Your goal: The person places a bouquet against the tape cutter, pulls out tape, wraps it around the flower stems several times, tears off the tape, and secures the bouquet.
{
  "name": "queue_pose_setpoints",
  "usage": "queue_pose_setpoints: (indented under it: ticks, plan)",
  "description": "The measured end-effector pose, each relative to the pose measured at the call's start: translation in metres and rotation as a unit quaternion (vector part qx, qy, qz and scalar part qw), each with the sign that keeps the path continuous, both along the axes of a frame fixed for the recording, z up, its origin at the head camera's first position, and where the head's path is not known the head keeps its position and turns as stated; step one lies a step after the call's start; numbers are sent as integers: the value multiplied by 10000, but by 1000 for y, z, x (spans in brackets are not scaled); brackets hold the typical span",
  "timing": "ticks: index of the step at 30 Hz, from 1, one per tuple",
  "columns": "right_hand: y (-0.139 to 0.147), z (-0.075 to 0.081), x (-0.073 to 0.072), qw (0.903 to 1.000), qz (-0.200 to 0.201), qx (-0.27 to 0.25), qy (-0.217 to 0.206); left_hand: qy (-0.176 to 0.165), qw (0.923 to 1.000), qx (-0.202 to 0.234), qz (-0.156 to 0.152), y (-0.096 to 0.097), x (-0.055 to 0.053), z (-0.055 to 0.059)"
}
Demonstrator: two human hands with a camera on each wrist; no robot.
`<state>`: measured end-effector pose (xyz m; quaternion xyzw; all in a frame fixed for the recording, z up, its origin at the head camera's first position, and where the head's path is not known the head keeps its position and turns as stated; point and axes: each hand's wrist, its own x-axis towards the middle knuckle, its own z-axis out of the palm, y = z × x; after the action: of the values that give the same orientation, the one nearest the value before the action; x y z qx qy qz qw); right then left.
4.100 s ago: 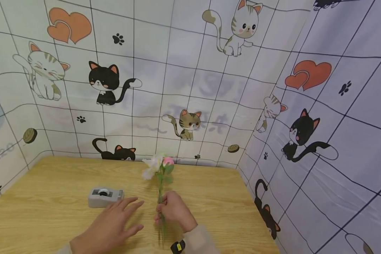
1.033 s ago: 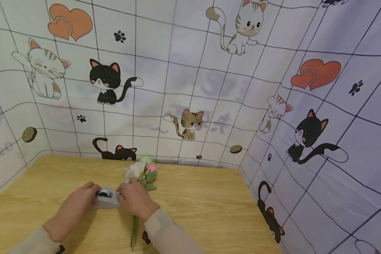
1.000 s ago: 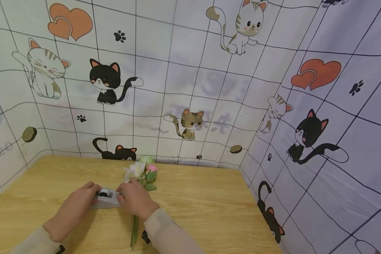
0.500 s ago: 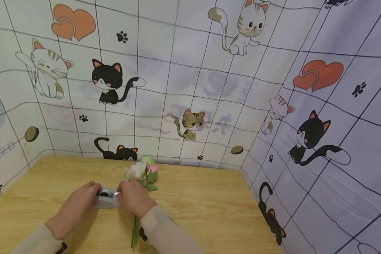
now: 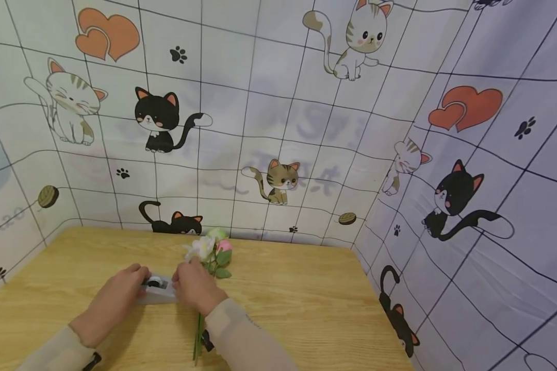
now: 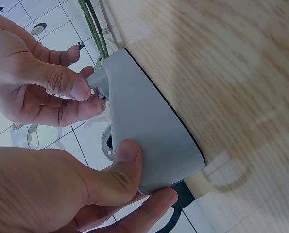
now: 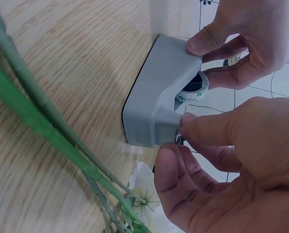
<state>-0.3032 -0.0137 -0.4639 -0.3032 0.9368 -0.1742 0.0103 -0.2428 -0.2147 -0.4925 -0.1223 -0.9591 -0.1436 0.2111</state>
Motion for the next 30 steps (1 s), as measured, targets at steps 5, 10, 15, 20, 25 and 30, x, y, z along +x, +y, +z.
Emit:
queue_pose_setpoints:
  ticks: [5,10,15,20,25,30]
  plan:
    - [-1,-1,0,9998,28,-148,154,81,10000,-18,-3,0,1,-1]
    - [0,0,2,9984,215,-517,116,137,9999,-5,6,0,2,-1]
    - [2,2,3,9903,29,-1144,-793,159,9999,17,9,2,1,0]
    - [11,4,-1,9782,-360,-1575,-1306,61,10000,11,17,1,0,-1]
    - [24,6,-9,9744,-357,-1765,-1347,-53,10000,-27,50,-1,1,0]
    - [44,9,-14,9702,-444,-1909,-1427,-271,9995,97,93,-1,0,3]
